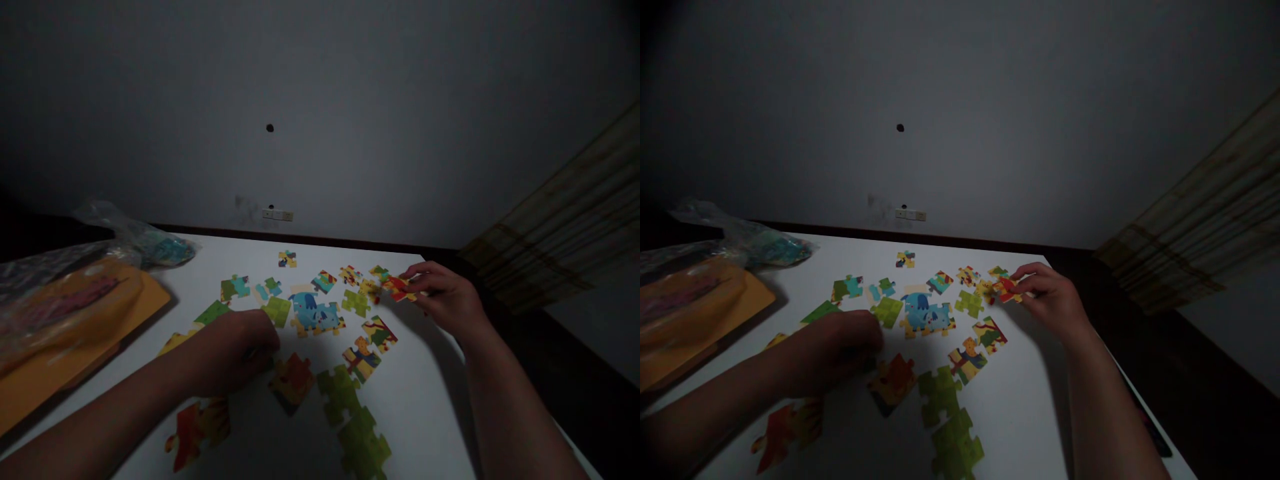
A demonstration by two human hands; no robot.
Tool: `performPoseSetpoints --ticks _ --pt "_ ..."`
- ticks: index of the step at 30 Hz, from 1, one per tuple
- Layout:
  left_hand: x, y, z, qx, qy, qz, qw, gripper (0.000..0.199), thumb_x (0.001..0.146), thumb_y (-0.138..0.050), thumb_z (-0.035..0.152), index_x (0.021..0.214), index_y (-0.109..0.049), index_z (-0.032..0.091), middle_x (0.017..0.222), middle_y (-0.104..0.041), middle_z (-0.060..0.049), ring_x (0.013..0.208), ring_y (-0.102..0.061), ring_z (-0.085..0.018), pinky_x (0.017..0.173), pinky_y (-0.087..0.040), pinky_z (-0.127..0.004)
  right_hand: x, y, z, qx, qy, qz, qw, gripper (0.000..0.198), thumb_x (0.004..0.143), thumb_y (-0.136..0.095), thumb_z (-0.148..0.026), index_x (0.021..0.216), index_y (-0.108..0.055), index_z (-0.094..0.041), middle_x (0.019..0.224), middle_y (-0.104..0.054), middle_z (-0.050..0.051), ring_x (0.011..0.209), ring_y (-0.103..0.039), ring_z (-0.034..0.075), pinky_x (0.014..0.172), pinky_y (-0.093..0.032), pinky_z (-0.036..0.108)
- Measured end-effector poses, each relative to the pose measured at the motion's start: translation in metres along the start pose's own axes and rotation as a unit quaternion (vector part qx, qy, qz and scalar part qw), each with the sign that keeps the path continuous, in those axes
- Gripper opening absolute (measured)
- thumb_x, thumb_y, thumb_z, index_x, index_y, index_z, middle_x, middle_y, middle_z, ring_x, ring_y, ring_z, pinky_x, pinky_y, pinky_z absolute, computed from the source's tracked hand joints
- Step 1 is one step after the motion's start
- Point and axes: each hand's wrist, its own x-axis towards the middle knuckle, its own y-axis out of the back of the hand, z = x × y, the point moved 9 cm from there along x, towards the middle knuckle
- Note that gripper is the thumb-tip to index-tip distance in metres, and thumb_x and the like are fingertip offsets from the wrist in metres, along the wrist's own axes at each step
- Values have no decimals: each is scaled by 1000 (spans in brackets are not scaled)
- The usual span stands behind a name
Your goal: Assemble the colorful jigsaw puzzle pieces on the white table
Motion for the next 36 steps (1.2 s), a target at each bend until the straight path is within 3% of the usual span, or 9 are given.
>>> performPoseSetpoints --ticks 5,10,14,18,24,28,31,33,36 --pt "0 -1 -1 -3 3 -2 1000 21 87 -60 11 96 -74 24 98 -75 -2 87 -70 -18 79 -50 -30 1 -4 -13 2 50 22 998 22 87 -90 -34 68 -82 -28 94 -81 9 83 -80 23 69 -63 33" --pt "1 -4 -5 -6 -4 -4 1000 21 88 -61 12 98 -74 25 100 -75 -3 88 -69 -20 80 -50 -31 -1 -8 -4 -30 19 -10 999 18 87 -86 -34 72 -79 -27 98 -85 10 88 -81 25 71 -62 34" --pt "0 -7 -8 -4 -8 -8 1000 19 90 -61 15 100 -74 25 102 -75 -4 90 -69 -21 81 -51 -33 -7 -1 30 -140 -91 -42 985 14 89 -78 -36 94 -86 -26 104 -86 11 84 -81 27 71 -61 37" --pt "-1 -9 -13 1 1 -9 1000 18 93 -60 18 102 -74 25 105 -76 -4 92 -70 -21 83 -52 -33 -21 7 67 -256 -233 -104 932 11 84 -81 -31 91 -86 -25 85 -84 8 72 -77 26 66 -55 36" --pt "-1 -10 -14 0 -2 -7 1000 22 94 -57 20 105 -76 25 107 -78 -6 95 -71 -21 86 -53 -35 -42 -9 73 -187 -344 -242 888 26 81 -84 -33 104 -90 -23 63 -74 1 50 -64 19 52 -46 32" --pt "1 -7 -12 -2 -19 -1 1000 24 97 -56 20 109 -76 25 106 -78 -7 98 -72 -22 87 -54 -35 -19 21 54 -202 -288 -56 935 35 94 -76 -55 98 -85 -21 58 -71 3 50 -66 22 55 -46 34" --pt "1 -5 -12 -7 -35 3 999 22 99 -55 22 108 -75 25 106 -78 -7 97 -72 -22 85 -55 -35 -16 45 49 -207 -275 87 935 49 99 -69 -70 84 -75 -24 60 -71 5 53 -68 23 57 -48 35" --pt "0 -5 -12 -15 -41 4 999 22 102 -54 23 110 -75 24 107 -78 -7 97 -72 -22 85 -55 -35 -18 51 52 -185 -291 127 930 58 101 -64 -78 80 -71 -24 58 -68 5 51 -67 24 54 -46 35" --pt "-1 -6 -13 -17 -38 2 999 23 106 -53 27 114 -75 24 109 -78 -8 97 -72 -22 86 -56 -36 -21 46 59 -160 -318 100 929 64 101 -60 -83 77 -69 -24 55 -64 5 49 -64 23 50 -43 34"
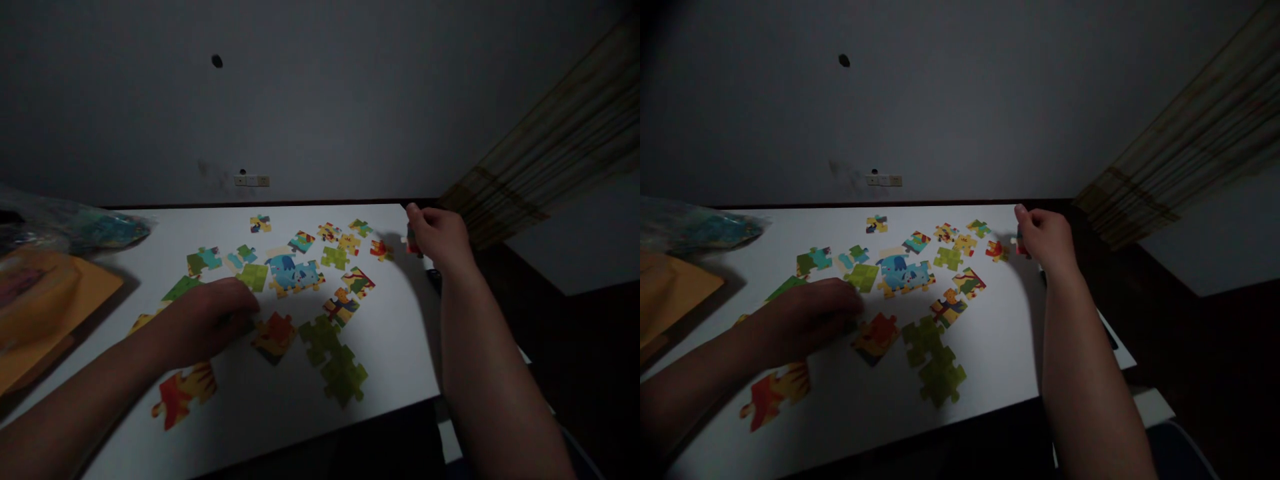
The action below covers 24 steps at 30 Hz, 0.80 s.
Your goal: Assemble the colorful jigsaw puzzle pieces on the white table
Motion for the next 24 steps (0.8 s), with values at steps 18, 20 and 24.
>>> performPoseSetpoints --ticks 18,20,24 --pt "0 4 -6 25 50 -7 998 26 106 -55 35 112 -78 24 108 -80 -9 95 -76 -23 83 -58 -37 -55 -87 -82 -68 329 -214 917 35 104 -71 -49 121 -87 -23 124 -79 16 115 -71 36 103 -55 51" --pt "0 5 -11 31 59 9 998 27 106 -55 36 112 -79 24 108 -81 -9 95 -77 -23 82 -58 -38 -71 -107 -93 -85 374 -239 892 41 105 -70 -50 130 -84 -21 132 -73 19 127 -65 40 115 -51 59" --pt "0 16 -14 53 67 61 994 28 105 -58 37 116 -81 26 114 -83 -9 100 -78 -25 87 -59 -40 -81 -127 -91 -115 381 -261 880 40 104 -71 -47 131 -80 -20 136 -68 20 132 -61 43 118 -48 63"
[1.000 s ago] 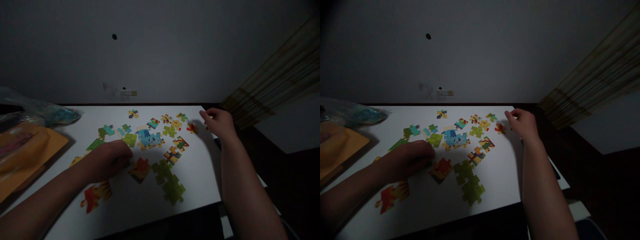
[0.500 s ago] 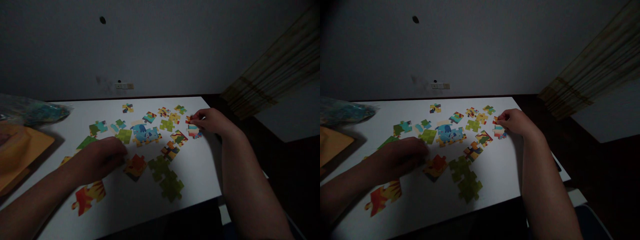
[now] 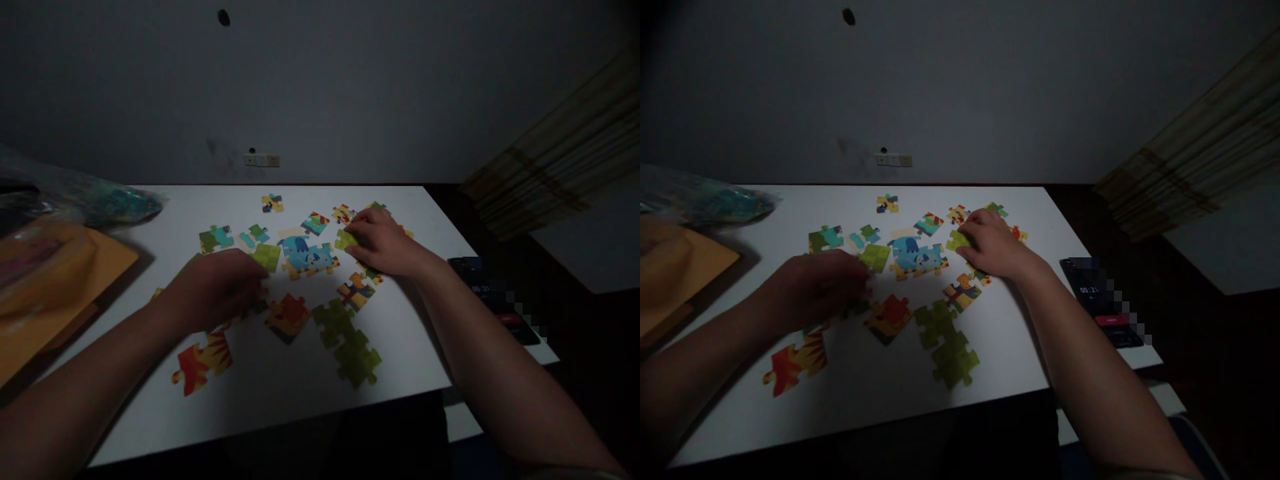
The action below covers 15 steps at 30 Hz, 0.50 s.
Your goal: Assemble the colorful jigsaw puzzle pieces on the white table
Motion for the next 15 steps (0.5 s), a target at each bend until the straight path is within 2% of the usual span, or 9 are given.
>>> performPoseSetpoints --ticks 3,5,8,12,15 --pt "3 17 -1 42 48 50 997 32 105 -54 35 117 -82 23 115 -84 -9 106 -78 -28 94 -61 -44 -2 4 1 37 -11 9 999 38 96 -80 -42 127 -77 -20 132 -70 19 127 -63 42 113 -51 60" --pt "5 27 0 60 76 77 992 36 105 -52 31 124 -80 21 118 -83 -11 112 -76 -31 102 -61 -49 -3 10 3 87 -38 16 995 33 94 -82 -43 119 -74 -22 119 -75 14 110 -69 35 100 -57 52" --pt "7 31 -2 66 97 92 989 43 101 -56 26 139 -75 21 128 -80 -13 124 -70 -34 110 -59 -56 -2 18 2 151 -56 40 986 22 101 -76 -46 104 -74 -25 99 -79 8 85 -70 26 82 -57 42" --pt "12 16 -6 74 102 51 991 53 102 -63 32 153 -66 21 142 -76 -15 143 -58 -39 120 -53 -61 2 21 -10 122 32 46 991 17 105 -72 -41 102 -84 -30 107 -86 6 102 -78 29 97 -59 48" --pt "15 3 -7 79 97 15 992 57 104 -65 37 158 -61 20 144 -74 -18 145 -56 -40 121 -53 -62 2 13 -7 109 42 3 993 16 100 -80 -42 111 -89 -33 115 -88 6 109 -81 31 101 -62 52"
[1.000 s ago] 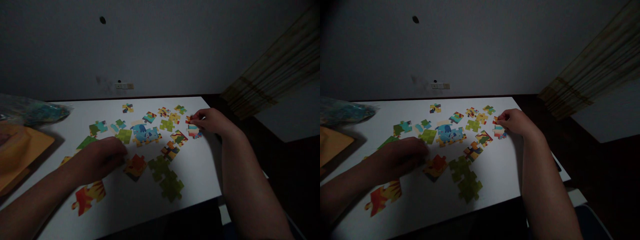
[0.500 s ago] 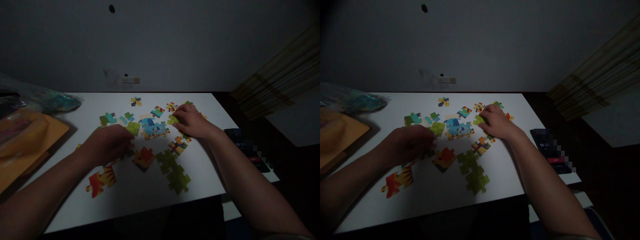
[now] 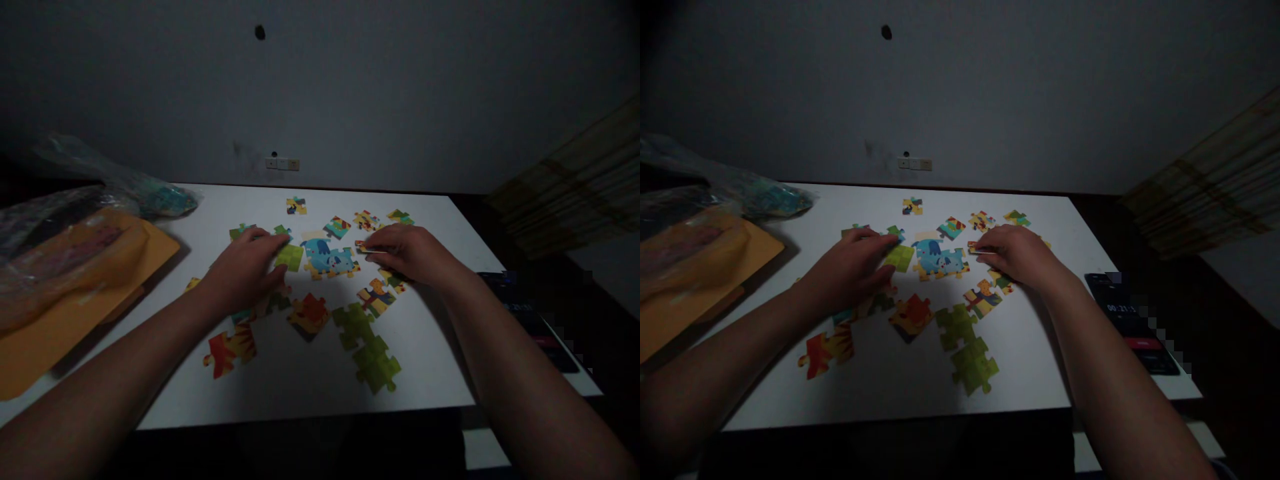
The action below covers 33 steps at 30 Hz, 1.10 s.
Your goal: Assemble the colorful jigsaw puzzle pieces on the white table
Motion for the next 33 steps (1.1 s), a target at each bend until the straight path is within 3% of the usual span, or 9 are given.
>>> performPoseSetpoints --ticks 3,10,12,16,20,24,28,33 --pt "2 -7 4 -4 -12 -26 1000 58 105 -65 33 161 -58 19 150 -71 -20 148 -54 -40 121 -54 -62 -3 -1 1 19 -4 -21 1000 21 95 -88 -46 112 -90 -34 117 -88 6 110 -82 32 103 -63 52" --pt "5 -9 11 -35 -43 -48 997 57 104 -63 21 160 -60 17 155 -68 -20 151 -51 -39 125 -49 -60 -8 10 -16 17 -18 8 1000 20 103 -73 -39 113 -88 -30 112 -87 8 106 -79 31 97 -61 52" --pt "4 -10 12 -50 -59 -47 996 57 103 -64 19 160 -61 17 153 -69 -19 149 -53 -38 126 -48 -59 -8 5 -31 40 -6 -32 999 17 102 -78 -42 109 -86 -29 109 -85 7 100 -78 28 90 -60 47" --pt "3 -14 15 -62 -89 -42 993 60 100 -71 19 160 -61 17 149 -69 -18 144 -55 -38 126 -45 -59 -14 -23 -74 83 22 -173 981 21 94 -89 -39 112 -83 -28 104 -78 3 84 -72 21 76 -56 37" --pt "1 -14 17 -71 -104 -20 992 68 94 -80 18 159 -61 20 145 -68 -15 140 -56 -36 125 -45 -60 -22 -41 -102 48 43 -212 975 48 77 -101 -28 120 -81 -31 113 -76 3 96 -72 24 84 -55 38" --pt "0 -1 18 -102 -123 50 986 66 89 -79 9 151 -68 27 134 -69 -10 128 -62 -30 113 -55 -50 -26 -49 -105 15 34 -223 974 52 75 -99 -23 121 -78 -30 119 -73 5 106 -69 28 94 -53 41" --pt "-5 10 27 -127 -166 99 973 40 96 -70 6 130 -77 25 121 -71 -7 106 -70 -21 92 -59 -36 -29 -52 -105 32 15 -257 966 51 74 -96 -22 121 -75 -27 121 -70 6 109 -67 27 93 -51 39" --pt "-18 2 60 25 -259 61 964 19 106 -66 15 114 -80 25 106 -79 -6 92 -71 -21 76 -55 -34 -28 -46 -113 82 26 -256 963 26 85 -85 -16 106 -73 -25 106 -75 2 93 -69 21 81 -49 33"
